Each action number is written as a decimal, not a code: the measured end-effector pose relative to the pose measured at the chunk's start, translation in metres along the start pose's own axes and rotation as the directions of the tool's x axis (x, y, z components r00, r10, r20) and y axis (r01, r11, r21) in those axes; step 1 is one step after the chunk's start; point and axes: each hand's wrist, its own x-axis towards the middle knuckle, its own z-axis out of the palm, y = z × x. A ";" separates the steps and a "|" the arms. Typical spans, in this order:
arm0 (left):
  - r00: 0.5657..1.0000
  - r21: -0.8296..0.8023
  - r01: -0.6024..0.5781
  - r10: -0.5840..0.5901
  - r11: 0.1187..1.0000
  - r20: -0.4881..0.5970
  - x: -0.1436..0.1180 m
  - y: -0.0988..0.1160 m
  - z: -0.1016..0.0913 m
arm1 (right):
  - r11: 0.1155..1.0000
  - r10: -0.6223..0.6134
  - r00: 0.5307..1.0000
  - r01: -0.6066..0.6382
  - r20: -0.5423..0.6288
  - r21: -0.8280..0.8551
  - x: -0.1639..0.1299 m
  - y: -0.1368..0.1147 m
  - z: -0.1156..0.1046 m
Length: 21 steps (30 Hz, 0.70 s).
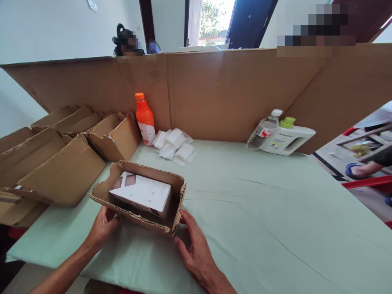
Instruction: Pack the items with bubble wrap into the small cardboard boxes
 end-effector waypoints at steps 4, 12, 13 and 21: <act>0.999 -0.121 -0.034 0.038 0.992 0.035 0.013 0.005 0.033 | 0.995 0.099 0.990 -0.096 -0.100 0.031 0.020 0.010 -0.014; 0.990 -0.076 -0.122 0.127 0.990 0.060 0.040 -0.011 0.088 | 0.960 0.279 0.936 -0.274 -0.216 0.056 0.049 0.053 -0.051; 0.992 -0.075 -0.116 0.120 0.990 0.043 0.041 -0.016 0.089 | 0.962 0.272 0.945 -0.269 -0.184 0.039 0.055 0.057 -0.059; 0.997 -0.093 -0.071 0.073 0.993 0.023 0.040 -0.044 0.092 | 0.958 -0.005 0.992 -0.031 -0.122 -0.285 0.223 0.072 -0.121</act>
